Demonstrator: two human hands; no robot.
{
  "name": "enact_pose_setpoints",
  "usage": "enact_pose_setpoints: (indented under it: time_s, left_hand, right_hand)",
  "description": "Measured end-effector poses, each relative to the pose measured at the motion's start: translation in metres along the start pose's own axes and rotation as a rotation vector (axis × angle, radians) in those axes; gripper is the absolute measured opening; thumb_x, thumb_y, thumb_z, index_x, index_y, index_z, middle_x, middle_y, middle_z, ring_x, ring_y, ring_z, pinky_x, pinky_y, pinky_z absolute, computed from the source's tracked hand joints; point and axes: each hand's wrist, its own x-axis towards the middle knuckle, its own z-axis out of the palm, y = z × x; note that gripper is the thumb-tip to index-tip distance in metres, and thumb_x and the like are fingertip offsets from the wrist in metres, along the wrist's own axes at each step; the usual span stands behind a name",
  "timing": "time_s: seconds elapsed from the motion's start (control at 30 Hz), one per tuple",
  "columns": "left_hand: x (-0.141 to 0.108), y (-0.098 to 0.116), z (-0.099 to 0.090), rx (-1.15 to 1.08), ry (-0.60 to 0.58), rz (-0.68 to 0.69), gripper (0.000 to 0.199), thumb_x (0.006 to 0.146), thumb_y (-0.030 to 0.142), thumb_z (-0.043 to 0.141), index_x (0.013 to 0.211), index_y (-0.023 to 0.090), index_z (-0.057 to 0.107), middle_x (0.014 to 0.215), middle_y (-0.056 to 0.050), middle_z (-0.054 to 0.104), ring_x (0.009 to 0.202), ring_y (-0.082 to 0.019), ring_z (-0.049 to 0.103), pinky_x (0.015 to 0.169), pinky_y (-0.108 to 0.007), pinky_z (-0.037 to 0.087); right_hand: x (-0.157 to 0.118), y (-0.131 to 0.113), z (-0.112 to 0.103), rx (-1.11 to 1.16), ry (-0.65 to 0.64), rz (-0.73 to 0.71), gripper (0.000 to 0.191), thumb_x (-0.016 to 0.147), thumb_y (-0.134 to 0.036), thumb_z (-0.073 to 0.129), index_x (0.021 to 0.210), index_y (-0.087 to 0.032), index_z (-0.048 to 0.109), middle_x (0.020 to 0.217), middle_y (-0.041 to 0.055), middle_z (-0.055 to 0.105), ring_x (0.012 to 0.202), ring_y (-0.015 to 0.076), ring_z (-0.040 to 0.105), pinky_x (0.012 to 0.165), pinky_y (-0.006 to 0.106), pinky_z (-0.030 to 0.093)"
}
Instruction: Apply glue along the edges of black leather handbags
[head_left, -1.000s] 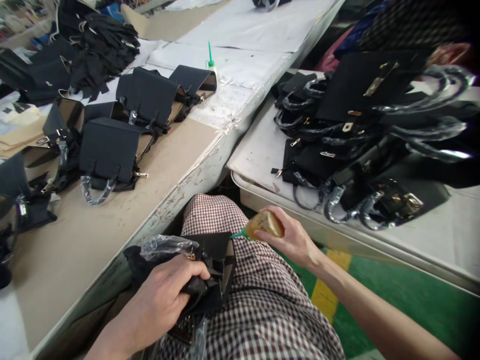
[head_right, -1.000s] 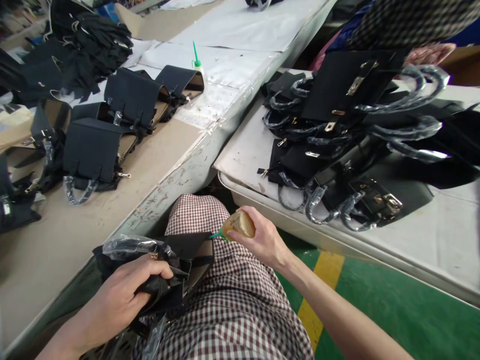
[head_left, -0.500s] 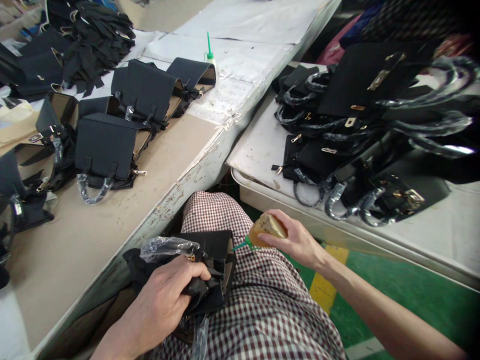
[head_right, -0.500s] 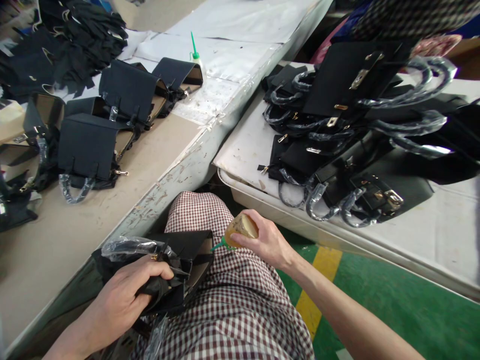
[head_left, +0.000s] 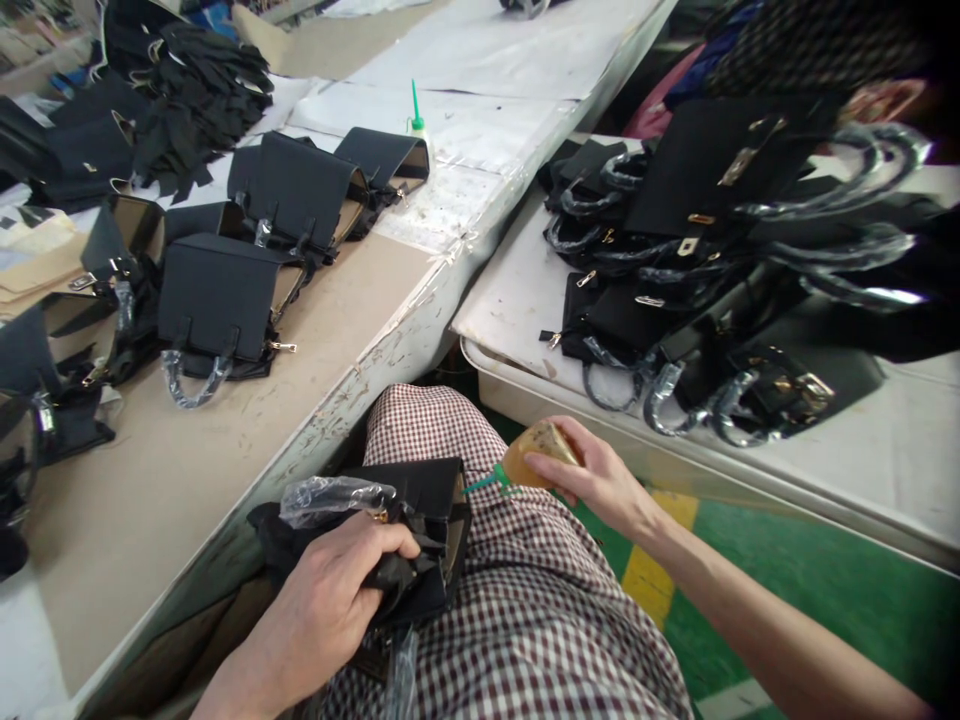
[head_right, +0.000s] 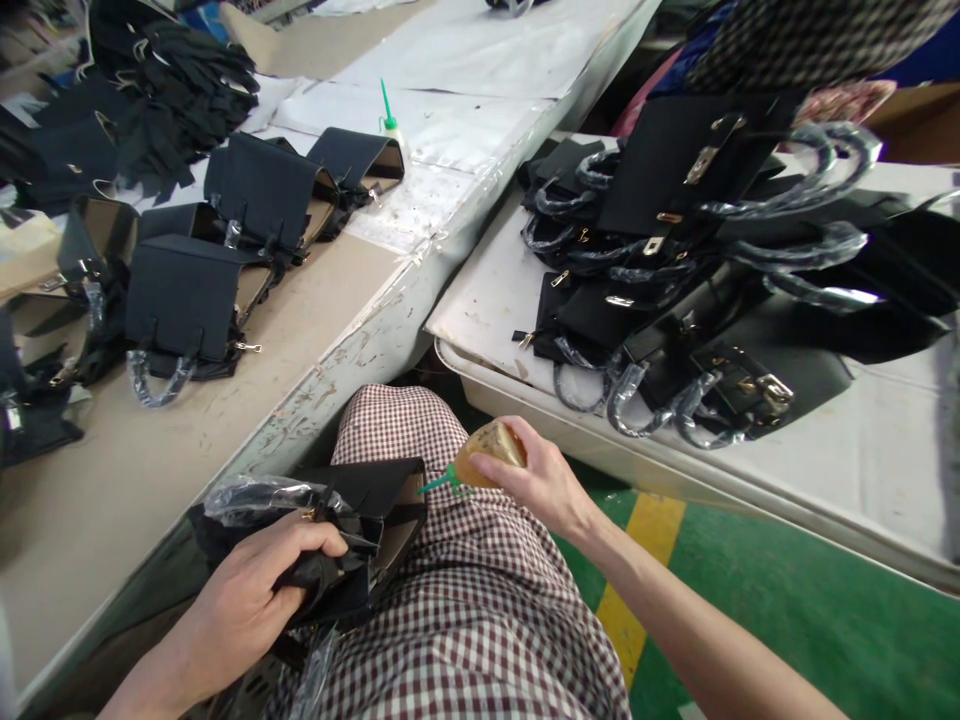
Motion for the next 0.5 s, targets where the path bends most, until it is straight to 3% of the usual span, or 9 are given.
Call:
enact_pose_setpoints:
  time_s: [0.1, 0.23, 0.37, 0.5]
  left_hand:
    - [-0.008, -0.001, 0.003, 0.015, -0.009, -0.013, 0.061, 0.071, -0.011, 0.034, 0.113, 0.029, 0.052, 0.105, 0.002, 0.063, 0.1, -0.013, 0.061, 0.09, -0.027, 0.044]
    - [-0.017, -0.002, 0.011, 0.066, 0.011, 0.012, 0.059, 0.071, -0.01, 0.036, 0.112, 0.028, 0.053, 0.101, 0.001, 0.064, 0.096, -0.015, 0.063, 0.087, -0.028, 0.047]
    - [-0.023, 0.0, 0.019, 0.14, 0.023, 0.048, 0.055, 0.073, -0.008, 0.038, 0.11, 0.028, 0.055, 0.097, 0.001, 0.067, 0.092, -0.016, 0.066, 0.084, -0.027, 0.05]
    - [-0.025, 0.001, 0.025, 0.166, 0.034, 0.106, 0.05, 0.077, -0.006, 0.039, 0.111, 0.027, 0.055, 0.096, 0.0, 0.07, 0.089, -0.017, 0.068, 0.082, -0.028, 0.052]
  right_hand:
    - [-0.007, -0.001, 0.0, 0.04, 0.024, 0.031, 0.044, 0.084, -0.059, 0.066, 0.11, -0.024, 0.057, 0.08, -0.001, 0.064, 0.063, 0.0191, 0.059, 0.047, 0.028, 0.043]
    - [-0.015, 0.0, 0.003, -0.08, -0.006, -0.019, 0.046, 0.083, -0.057, 0.067, 0.113, -0.024, 0.056, 0.087, 0.0009, 0.068, 0.076, 0.0236, 0.064, 0.061, 0.033, 0.049]
    - [-0.018, -0.003, 0.009, -0.225, -0.019, -0.052, 0.046, 0.083, -0.054, 0.067, 0.114, -0.022, 0.055, 0.085, 0.0019, 0.069, 0.076, 0.0249, 0.065, 0.069, 0.037, 0.05]
    - [-0.015, -0.003, 0.01, -0.156, -0.101, 0.012, 0.038, 0.084, -0.055, 0.066, 0.104, -0.024, 0.057, 0.073, -0.0014, 0.066, 0.056, 0.0186, 0.059, 0.051, 0.03, 0.046]
